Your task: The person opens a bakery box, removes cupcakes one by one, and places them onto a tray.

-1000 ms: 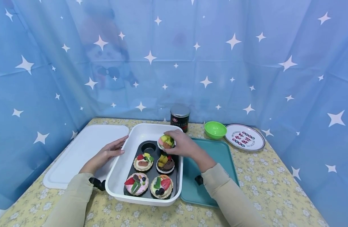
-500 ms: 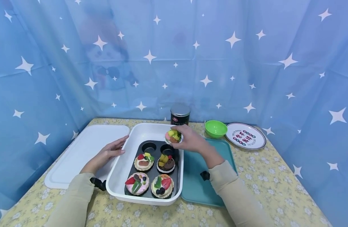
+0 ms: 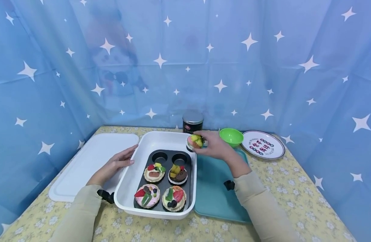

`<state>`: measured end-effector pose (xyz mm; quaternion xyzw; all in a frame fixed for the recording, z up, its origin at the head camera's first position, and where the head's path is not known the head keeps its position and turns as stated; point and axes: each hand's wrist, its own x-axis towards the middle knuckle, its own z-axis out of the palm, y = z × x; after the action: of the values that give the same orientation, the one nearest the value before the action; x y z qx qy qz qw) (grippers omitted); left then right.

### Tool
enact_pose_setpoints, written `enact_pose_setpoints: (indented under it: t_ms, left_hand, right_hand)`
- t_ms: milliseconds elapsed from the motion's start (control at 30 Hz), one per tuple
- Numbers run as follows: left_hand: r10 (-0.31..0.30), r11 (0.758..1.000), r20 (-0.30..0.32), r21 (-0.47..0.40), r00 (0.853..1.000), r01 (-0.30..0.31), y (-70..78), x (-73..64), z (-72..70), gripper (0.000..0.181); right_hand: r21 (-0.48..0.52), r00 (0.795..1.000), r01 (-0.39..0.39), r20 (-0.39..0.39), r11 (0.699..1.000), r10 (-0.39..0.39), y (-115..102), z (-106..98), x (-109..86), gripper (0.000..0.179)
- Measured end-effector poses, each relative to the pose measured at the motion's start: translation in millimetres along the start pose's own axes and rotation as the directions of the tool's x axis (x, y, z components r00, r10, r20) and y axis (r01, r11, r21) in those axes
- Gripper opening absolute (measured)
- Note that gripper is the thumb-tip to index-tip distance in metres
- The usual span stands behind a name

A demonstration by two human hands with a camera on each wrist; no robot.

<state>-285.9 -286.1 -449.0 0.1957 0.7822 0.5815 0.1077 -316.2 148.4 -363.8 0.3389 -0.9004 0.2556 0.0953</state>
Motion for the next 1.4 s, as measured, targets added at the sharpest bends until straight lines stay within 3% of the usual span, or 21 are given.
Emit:
enact_pose_setpoints:
  t_ms: [133, 367, 567, 667, 1400]
  left_hand:
    - [0.002, 1.000, 0.005, 0.004, 1.000, -0.002, 0.1, 1.7, 0.5, 0.070]
    - [-0.006, 1.000, -0.003, -0.008, 1.000, 0.005, 0.2, 0.7, 0.1, 0.070]
    - [0.026, 1.000, 0.013, -0.006, 1.000, -0.026, -2.6, 0.4, -0.2, 0.071]
    - [0.012, 1.000, 0.007, -0.002, 1.000, -0.012, -2.6, 0.3, 0.1, 0.072]
    - [0.025, 0.999, 0.017, -0.023, 1.000, -0.025, -1.4, 1.2, -1.9, 0.071]
  right_hand:
    - [-0.045, 0.999, -0.053, -0.011, 0.998, 0.053, 8.3, -7.3, -2.9, 0.065]
    - [-0.036, 0.989, -0.148, -0.003, 0.988, 0.148, 33.1, -13.5, -9.9, 0.063]
    - [-0.072, 0.979, -0.191, 0.057, 0.979, 0.196, 52.4, -8.6, -12.4, 0.063]
    - [-0.084, 0.970, -0.215, 0.100, 0.973, 0.223, 58.5, -4.8, -13.7, 0.063]
    - [-0.053, 0.943, -0.282, 0.168, 0.958, 0.287, 70.1, 4.4, -16.5, 0.065]
